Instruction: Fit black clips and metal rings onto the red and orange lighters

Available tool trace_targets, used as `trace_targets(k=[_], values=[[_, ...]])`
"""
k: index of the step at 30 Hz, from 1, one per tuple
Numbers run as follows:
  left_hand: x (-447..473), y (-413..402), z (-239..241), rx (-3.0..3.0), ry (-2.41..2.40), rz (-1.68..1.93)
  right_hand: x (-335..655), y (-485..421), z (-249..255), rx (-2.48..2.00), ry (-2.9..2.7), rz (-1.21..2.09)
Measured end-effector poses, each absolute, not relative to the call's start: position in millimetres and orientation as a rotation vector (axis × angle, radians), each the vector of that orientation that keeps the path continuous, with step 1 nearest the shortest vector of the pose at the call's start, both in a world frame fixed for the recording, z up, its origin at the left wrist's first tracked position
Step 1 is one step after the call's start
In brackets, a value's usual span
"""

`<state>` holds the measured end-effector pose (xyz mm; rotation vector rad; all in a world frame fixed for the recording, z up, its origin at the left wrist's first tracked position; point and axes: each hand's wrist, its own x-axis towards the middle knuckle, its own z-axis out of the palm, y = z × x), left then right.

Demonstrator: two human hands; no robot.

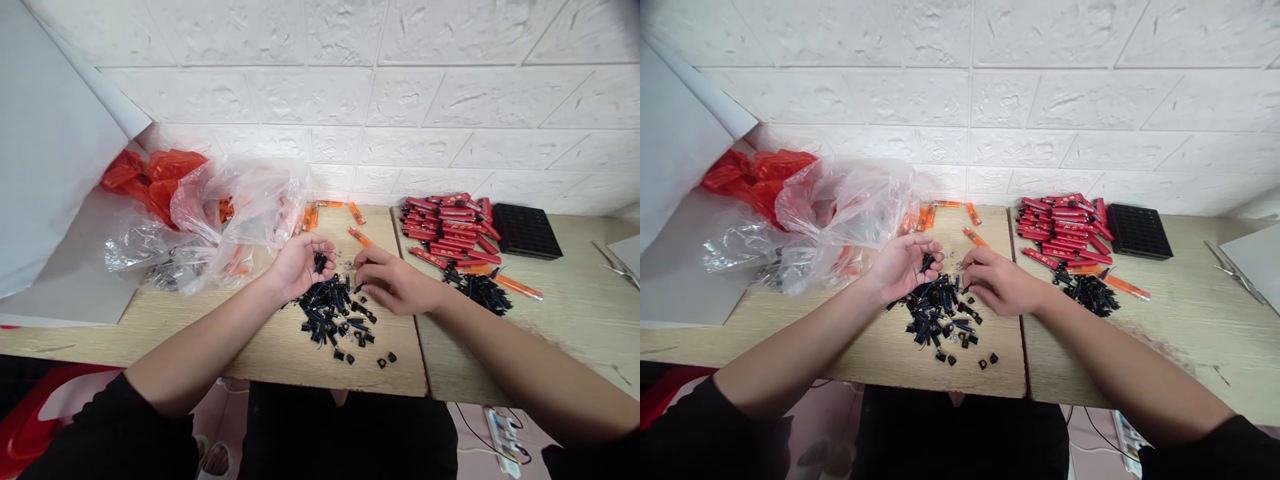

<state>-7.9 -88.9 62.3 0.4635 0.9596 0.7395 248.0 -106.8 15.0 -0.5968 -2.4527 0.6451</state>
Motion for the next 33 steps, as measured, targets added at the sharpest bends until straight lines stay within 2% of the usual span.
trace_targets(k=[14, 23, 33], values=[[-2.2, -102.8, 62.5, 0.692, 0.811, 0.436, 216.4, -119.7, 15.9, -0.612, -2.073, 0.450], [0.1, -105.4, 64.6, 0.719, 0.852, 0.517, 223.2, -122.5, 12.3, -0.808, -1.949, 0.484], [-3.4, -93.8, 59.8, 0.538, 0.860, 0.736, 230.5, -120.1, 9.2, -0.697, -2.316, 0.483]])
